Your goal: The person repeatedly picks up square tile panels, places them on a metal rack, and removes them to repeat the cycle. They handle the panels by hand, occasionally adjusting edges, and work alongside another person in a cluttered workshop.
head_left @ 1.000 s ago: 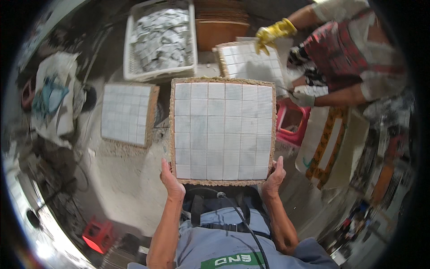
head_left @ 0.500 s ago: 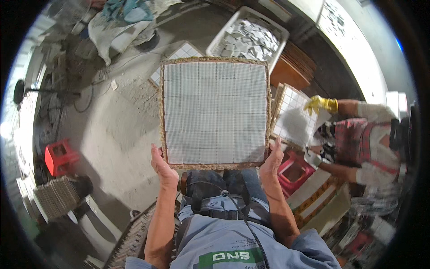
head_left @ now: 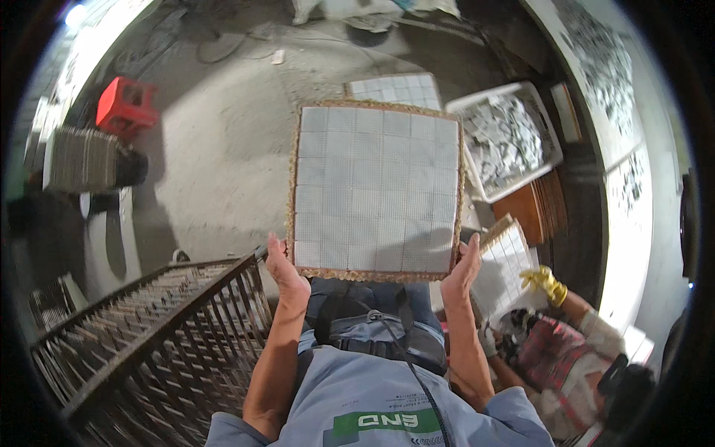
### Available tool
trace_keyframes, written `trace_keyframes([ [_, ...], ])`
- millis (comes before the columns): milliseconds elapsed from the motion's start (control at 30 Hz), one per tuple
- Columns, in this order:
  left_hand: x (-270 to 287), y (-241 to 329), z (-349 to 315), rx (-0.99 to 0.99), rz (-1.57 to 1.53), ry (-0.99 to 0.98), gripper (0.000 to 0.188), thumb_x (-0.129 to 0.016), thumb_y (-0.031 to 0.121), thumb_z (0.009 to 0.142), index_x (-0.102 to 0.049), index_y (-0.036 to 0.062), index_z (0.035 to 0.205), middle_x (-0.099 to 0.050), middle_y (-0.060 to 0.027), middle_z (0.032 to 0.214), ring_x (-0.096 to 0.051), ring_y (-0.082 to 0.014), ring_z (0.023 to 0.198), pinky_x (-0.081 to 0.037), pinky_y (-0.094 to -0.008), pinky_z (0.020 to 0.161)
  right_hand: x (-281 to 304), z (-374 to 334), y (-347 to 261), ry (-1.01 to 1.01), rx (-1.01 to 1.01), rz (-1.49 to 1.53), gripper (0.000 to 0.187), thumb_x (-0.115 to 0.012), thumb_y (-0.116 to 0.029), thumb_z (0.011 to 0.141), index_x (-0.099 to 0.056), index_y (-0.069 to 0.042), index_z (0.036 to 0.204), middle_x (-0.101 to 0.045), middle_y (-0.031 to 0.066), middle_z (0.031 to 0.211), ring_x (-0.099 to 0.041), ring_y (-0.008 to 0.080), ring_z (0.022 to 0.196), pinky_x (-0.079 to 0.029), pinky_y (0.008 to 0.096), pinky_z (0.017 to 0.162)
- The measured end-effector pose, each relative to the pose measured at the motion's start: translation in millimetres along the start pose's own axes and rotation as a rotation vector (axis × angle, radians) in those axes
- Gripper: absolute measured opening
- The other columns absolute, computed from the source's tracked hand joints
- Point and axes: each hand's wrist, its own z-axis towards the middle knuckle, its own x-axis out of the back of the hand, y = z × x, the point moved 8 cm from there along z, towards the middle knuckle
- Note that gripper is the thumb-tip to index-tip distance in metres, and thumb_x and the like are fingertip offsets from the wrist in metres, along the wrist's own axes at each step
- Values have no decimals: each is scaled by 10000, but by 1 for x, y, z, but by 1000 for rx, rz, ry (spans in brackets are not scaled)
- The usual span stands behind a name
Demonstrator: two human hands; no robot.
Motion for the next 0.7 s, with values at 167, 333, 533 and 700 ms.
trace_keyframes([
  [167, 54, 9, 10, -145, 22, 151, 527, -504, 440, 866, -562, -62, 1016, -575, -69, 932, -515, -165, 843, -405, -294, 766, -38, -7, -3, -148, 247, -303, 692, -400, -488, 895, -393, 105, 1251, -502, 208, 1141, -476, 267, 1000, -374, 375, 876],
  [333, 97, 18, 36, -157, 114, 240, 445, -497, 380, 881, -546, -35, 731, -463, 3, 687, -393, -123, 658, -346, -295, 620, -93, -27, -14, -325, 324, -517, 549, -303, -408, 942, -355, -23, 1329, -516, 222, 1112, -493, 284, 1000, -402, 387, 872],
  [533, 119, 73, 53, -59, -133, 297, 400, -496, 354, 884, -430, 81, 600, -340, 51, 626, -310, -88, 604, -297, -264, 554, -191, -32, -17, -448, 485, -592, 559, -328, -381, 928, -395, 79, 1238, -510, 212, 1155, -516, 259, 1034, -424, 351, 878],
  [700, 152, 87, 86, -98, -299, 390, 354, -493, 356, 881, -449, 88, 655, -341, 55, 662, -316, -81, 629, -299, -254, 570, -342, -76, -26, -636, 335, -589, 659, -327, -509, 901, -612, 85, 903, -620, 112, 841, -558, 170, 775, -442, 261, 734],
])
